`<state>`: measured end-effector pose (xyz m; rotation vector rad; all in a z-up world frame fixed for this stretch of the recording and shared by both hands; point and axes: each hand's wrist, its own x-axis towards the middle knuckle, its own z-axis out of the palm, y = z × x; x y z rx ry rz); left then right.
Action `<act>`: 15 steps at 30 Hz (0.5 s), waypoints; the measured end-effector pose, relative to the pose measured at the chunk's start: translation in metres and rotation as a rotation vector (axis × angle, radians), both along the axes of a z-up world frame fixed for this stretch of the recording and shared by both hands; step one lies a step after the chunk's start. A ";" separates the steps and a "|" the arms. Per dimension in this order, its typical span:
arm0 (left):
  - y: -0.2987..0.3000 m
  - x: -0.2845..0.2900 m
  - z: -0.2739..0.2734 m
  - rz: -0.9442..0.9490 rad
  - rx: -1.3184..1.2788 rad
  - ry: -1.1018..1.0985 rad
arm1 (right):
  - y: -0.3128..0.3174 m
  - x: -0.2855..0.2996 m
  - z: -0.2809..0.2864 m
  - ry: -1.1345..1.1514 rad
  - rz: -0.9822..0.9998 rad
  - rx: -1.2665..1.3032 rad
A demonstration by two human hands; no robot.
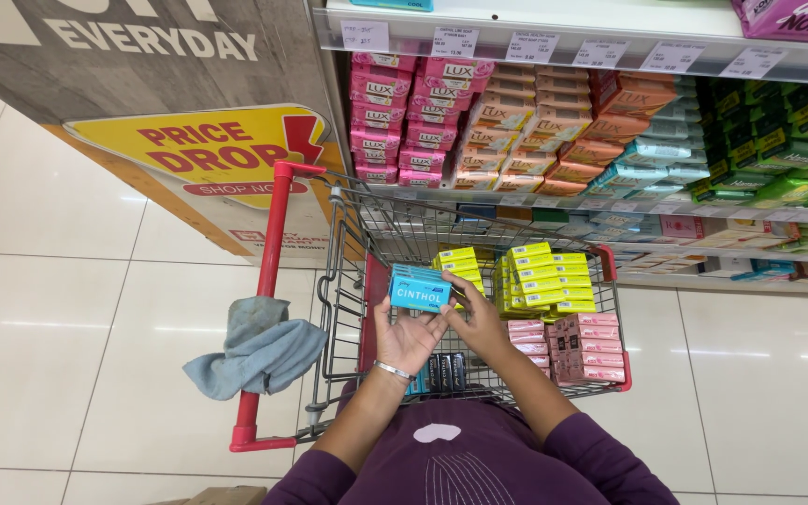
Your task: Organizing and restocking bars of soap on store shelves.
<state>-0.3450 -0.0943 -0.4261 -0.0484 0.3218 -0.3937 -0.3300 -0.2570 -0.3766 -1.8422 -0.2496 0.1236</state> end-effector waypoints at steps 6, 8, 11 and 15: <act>0.000 0.000 0.002 0.003 0.017 0.008 | 0.001 0.001 -0.001 -0.015 0.000 0.012; 0.001 0.001 0.001 -0.001 0.024 -0.021 | 0.004 0.003 -0.002 -0.027 -0.010 0.023; 0.004 0.004 0.000 -0.022 0.072 -0.086 | 0.012 0.004 0.018 0.121 -0.061 -0.076; 0.013 0.016 -0.003 -0.069 0.171 -0.166 | 0.009 0.014 -0.004 0.156 0.019 0.326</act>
